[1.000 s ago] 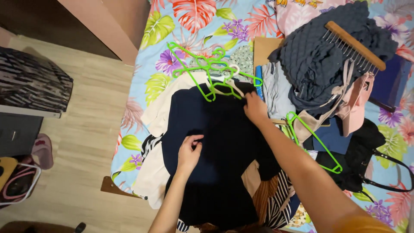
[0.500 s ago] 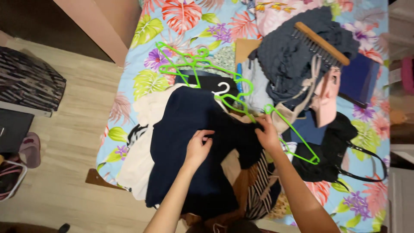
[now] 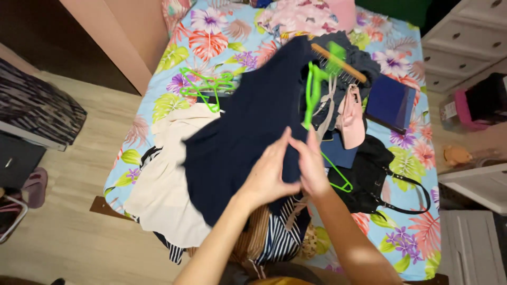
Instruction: Hanging clothes from a pile on the bed into a closet using hangers.
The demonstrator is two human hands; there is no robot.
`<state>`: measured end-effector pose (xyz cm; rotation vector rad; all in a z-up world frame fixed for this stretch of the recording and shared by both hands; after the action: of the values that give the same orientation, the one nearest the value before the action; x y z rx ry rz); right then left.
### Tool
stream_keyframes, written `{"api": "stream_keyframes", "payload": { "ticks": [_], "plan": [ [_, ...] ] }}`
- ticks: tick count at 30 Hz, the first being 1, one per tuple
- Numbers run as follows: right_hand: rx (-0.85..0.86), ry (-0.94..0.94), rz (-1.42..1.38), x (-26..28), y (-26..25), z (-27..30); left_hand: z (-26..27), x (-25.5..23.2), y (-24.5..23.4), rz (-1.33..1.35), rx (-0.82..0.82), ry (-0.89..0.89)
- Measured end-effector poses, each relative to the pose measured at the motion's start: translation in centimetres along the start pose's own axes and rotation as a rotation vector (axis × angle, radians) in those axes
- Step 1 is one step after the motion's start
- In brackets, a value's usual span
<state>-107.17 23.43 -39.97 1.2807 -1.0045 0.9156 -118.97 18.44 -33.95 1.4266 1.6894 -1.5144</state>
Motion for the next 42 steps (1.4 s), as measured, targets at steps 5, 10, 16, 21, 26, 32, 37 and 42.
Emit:
{"api": "stream_keyframes", "payload": {
  "ticks": [5, 10, 16, 21, 26, 32, 37, 42],
  "plan": [
    [0.131, -0.185, 0.324, 4.8, 3.2, -0.4, -1.2, -1.4, -3.2, 0.153, -0.114, 0.005],
    [0.43, -1.011, 0.746, 17.3, 7.4, 4.8, -2.5, 3.0, -11.6, 0.14, -0.163, -0.236],
    [-0.12, -0.942, 0.773, 20.0, -1.0, -3.2, -2.8, 1.4, -17.3, 0.449, -0.006, -0.196],
    [0.005, -0.839, 0.785, 20.4, 3.0, -2.9, -3.9, 0.2, -20.5, 0.45, 0.002, -0.132],
    [0.306, -0.807, 0.883, 17.5, 6.0, -0.2, -4.2, -0.5, -23.1, 0.408, -0.108, -0.042],
    [0.134, -0.884, 1.014, 25.2, 7.6, 1.6, -5.2, 0.5, -23.0, 0.282, -0.053, 0.014],
    [0.301, -1.521, 1.299, 27.7, 13.9, 2.6, -6.1, -1.1, -21.3, -0.122, -0.07, -0.008],
    [0.423, -0.813, 0.982, 22.4, 8.0, -6.8, -2.0, -10.2, -21.4, -0.671, -0.746, 0.162]
  ]
}}
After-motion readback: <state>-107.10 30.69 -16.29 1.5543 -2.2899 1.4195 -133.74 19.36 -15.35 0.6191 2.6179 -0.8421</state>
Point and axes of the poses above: each hand's wrist, its own z-axis away from the middle knuckle, its own y-axis out of the palm, x = y × z, the point moved 10 cm from there along -z, towards the middle knuckle, and after that the axes turned 5 degrees about -y, right-handed, at the moved point
